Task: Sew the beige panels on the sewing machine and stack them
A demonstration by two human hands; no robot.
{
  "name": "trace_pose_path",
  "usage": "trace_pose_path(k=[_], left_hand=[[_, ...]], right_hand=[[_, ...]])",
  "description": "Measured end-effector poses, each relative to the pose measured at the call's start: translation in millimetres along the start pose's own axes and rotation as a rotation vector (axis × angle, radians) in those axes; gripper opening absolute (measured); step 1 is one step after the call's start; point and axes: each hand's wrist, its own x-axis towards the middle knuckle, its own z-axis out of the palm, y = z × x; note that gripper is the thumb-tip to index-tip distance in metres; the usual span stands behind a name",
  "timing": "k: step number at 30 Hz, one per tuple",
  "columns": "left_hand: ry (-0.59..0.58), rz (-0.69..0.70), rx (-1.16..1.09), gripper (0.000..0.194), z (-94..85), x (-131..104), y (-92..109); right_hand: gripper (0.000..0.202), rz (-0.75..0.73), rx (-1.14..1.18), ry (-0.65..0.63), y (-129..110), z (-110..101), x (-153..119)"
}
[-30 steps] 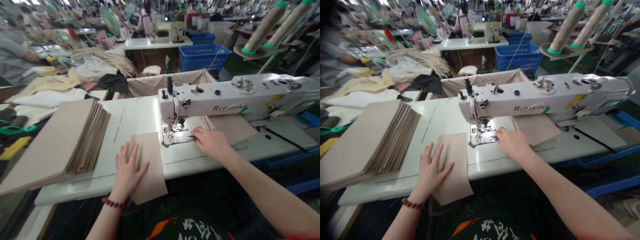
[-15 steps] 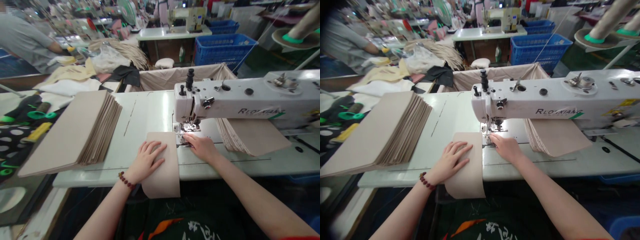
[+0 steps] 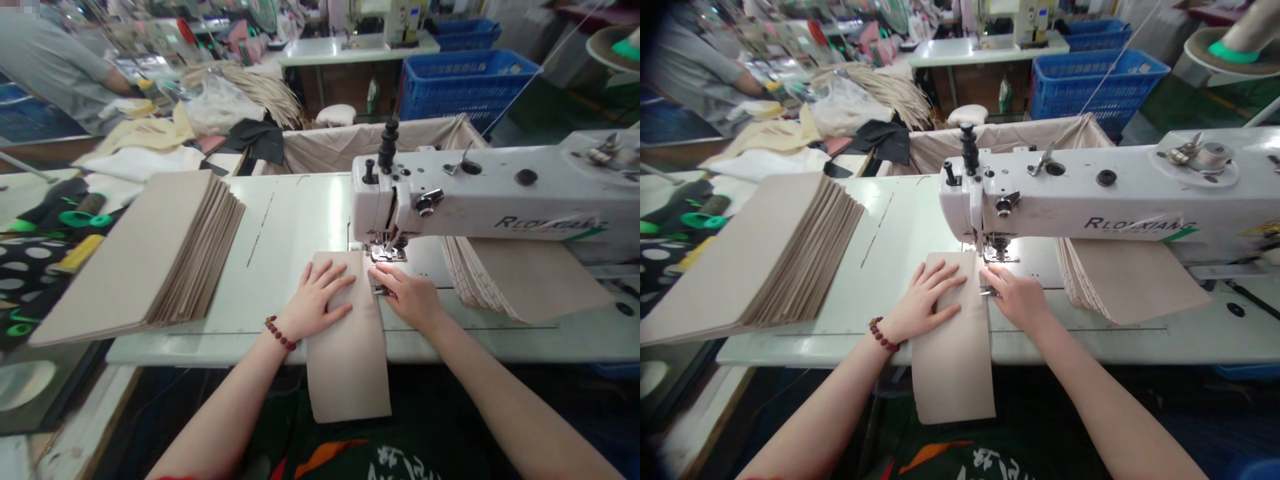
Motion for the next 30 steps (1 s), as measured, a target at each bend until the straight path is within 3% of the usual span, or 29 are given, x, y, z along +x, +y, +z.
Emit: trace_pose_path(k=[30], left_hand=[[0.011,-0.011,-0.016,0.056,-0.6,0.9,0.4]], right_hand=[[0.061,0.005,0.003,-0.030,-0.4,-1.3,1.0]])
